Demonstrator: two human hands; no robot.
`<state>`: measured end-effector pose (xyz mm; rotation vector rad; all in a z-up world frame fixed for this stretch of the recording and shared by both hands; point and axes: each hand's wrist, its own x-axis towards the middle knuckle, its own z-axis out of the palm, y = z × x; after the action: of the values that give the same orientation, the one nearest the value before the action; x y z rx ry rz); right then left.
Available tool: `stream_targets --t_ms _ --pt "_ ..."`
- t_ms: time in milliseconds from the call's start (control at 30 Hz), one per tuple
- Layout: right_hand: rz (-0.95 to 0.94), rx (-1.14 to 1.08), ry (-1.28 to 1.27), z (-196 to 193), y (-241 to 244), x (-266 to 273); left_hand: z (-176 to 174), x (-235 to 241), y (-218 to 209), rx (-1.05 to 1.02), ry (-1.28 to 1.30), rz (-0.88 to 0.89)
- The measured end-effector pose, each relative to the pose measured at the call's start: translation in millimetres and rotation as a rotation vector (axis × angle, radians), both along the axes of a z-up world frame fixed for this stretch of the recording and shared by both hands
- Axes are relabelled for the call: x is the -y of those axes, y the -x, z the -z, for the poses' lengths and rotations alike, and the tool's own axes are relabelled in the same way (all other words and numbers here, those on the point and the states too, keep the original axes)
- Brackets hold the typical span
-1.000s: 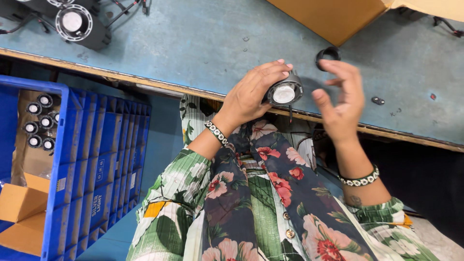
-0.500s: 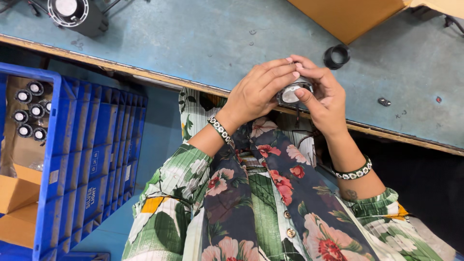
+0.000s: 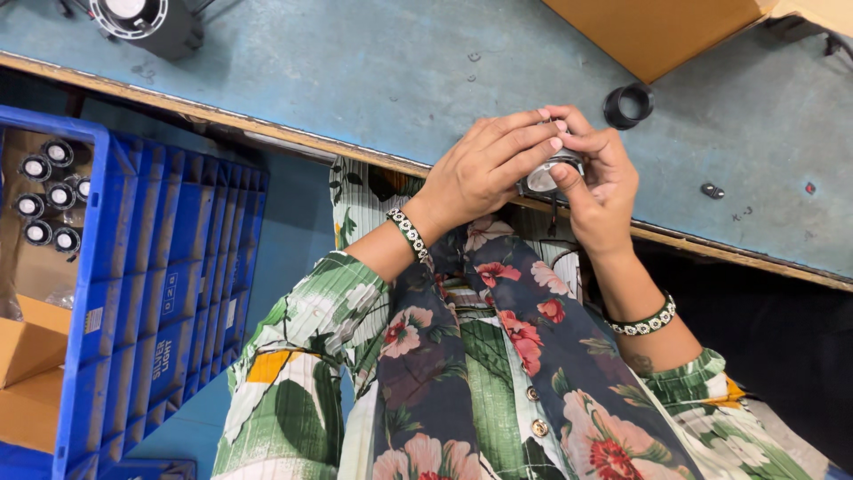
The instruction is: The person assembles cylindrical LED modules by hand at a workbench. They place a white circular diffuser into the module, then fit a black ring over it, and finally secure a black cap onto the module. The person repeats this process for multiple units, placing finished modules into a cardboard box.
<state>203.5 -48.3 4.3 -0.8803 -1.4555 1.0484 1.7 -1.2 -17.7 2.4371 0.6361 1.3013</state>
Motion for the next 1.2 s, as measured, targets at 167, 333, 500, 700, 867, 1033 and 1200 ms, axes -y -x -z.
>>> stream_targets --t_ms 167,333,500,700,867,1033,1200 --pt "0.001 -0.045 0.025 -0.9 5.4 1.1 -1.7 0.4 2.2 0.005 -0.009 -0.010" --pt "-0.100 -0.055 0.080 -9.1 -2.6 -6.9 -4.9 2.0 -0.4 0.034 0.054 -0.035" --pt "-0.158 0.053 0.081 -13.0 -11.8 -7.2 -4.4 2.3 -0.8 0.044 0.084 -0.025" --pt "-0.129 0.063 0.082 -7.0 -13.4 -9.5 -7.7 2.4 -2.7 0.031 0.049 -0.027" --pt "-0.038 0.075 0.091 -4.5 -2.9 -13.2 -10.0 1.1 -1.7 0.044 0.087 -0.039" --pt "0.293 0.420 -0.066 -19.2 6.8 -7.9 -11.4 3.6 -4.4 0.139 0.166 -0.149" --pt "0.445 0.713 -0.324 -34.1 7.4 8.2 -11.5 6.3 -9.2 0.132 0.091 -0.304"
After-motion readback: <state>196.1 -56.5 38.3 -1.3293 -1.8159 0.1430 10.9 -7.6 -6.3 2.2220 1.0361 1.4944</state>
